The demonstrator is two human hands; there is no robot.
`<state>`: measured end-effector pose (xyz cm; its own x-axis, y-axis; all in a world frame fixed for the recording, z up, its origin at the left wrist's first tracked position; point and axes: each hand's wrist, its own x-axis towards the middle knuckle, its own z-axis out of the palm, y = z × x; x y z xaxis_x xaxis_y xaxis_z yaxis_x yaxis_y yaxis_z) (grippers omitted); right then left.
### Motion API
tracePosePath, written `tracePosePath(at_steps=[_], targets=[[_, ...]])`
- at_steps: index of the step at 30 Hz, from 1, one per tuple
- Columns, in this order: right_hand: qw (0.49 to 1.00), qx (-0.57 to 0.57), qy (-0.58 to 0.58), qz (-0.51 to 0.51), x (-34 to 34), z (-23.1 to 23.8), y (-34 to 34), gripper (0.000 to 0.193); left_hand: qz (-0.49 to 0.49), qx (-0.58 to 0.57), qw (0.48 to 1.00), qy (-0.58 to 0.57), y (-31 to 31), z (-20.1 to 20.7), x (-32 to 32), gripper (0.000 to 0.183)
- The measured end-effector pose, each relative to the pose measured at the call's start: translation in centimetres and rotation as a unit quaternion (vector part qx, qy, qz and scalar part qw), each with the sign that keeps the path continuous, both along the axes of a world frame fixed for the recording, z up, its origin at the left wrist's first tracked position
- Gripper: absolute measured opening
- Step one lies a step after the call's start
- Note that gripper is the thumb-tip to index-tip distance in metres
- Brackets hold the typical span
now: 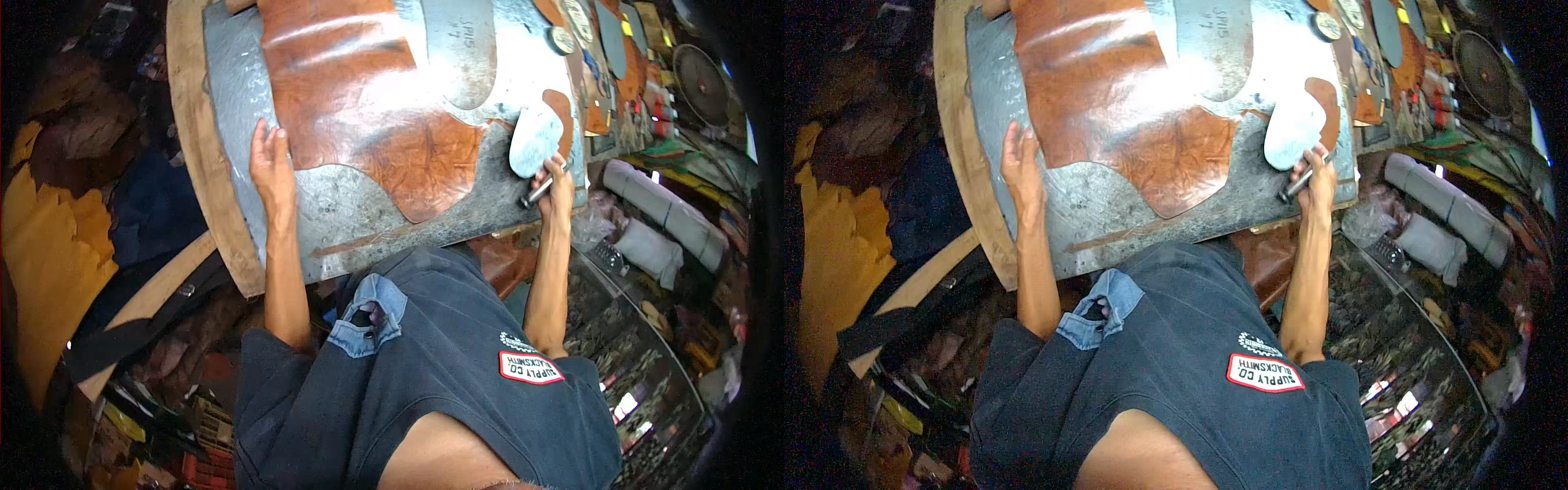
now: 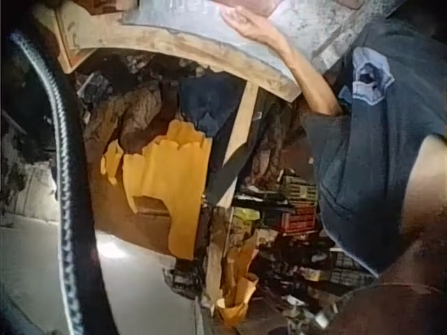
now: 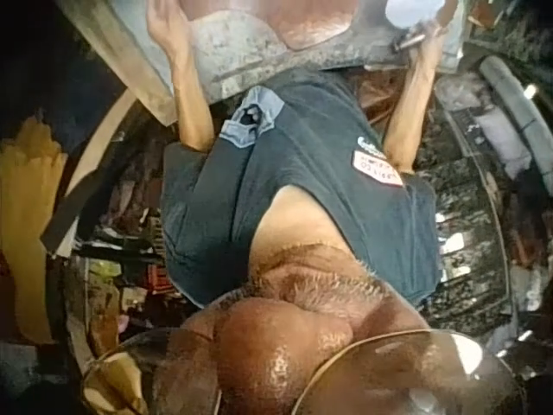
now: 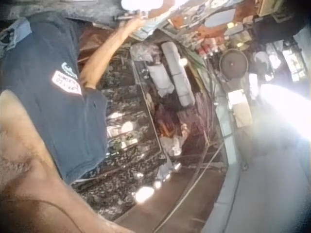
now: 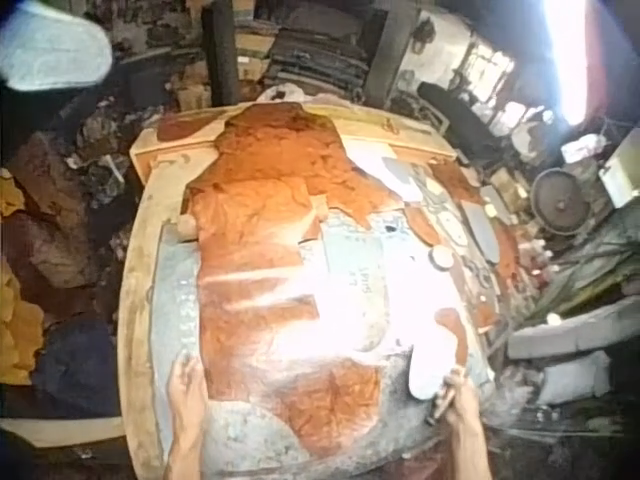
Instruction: Tracing and cutting pieces from a large sheet of brown leather using metal templates and a knife.
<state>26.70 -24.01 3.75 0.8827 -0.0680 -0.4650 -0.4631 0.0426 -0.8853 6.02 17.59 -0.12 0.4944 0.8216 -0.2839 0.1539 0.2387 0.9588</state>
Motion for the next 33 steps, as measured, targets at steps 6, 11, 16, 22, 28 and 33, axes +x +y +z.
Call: tracePosePath(at_steps=[6, 11, 16, 22, 28, 33], targets=[[0.997, -0.056, -0.046, 0.017, 8.0, -1.3, 0.6, 0.020, -0.029, -0.168, 0.984, -0.044, 3.2, -1.6, -0.4, 0.054], [0.989, -0.141, -0.034, -0.015, 8.9, -0.4, 2.2, 0.014, -0.148, -0.052, 0.988, 0.012, 3.0, -1.3, -0.7, 0.056], [0.974, -0.212, -0.075, 0.028, 8.0, -1.2, 1.7, 0.024, -0.185, -0.036, 0.982, 0.022, 2.8, -1.5, -0.9, 0.060], [0.988, -0.155, -0.014, 0.012, 7.6, -1.7, 2.7, 0.029, -0.188, -0.065, 0.979, 0.038, 2.6, -1.3, -2.3, 0.063], [0.802, -0.511, -0.291, 0.102, 7.1, -2.6, 4.0, 0.039, -0.198, -0.074, 0.976, 0.058, 3.3, -0.4, -1.1, 0.067], [0.747, -0.502, -0.318, 0.298, 3.4, 0.1, 13.4, 0.051, -0.144, -0.105, 0.984, 0.002, 4.1, 0.4, 1.8, 0.069]])
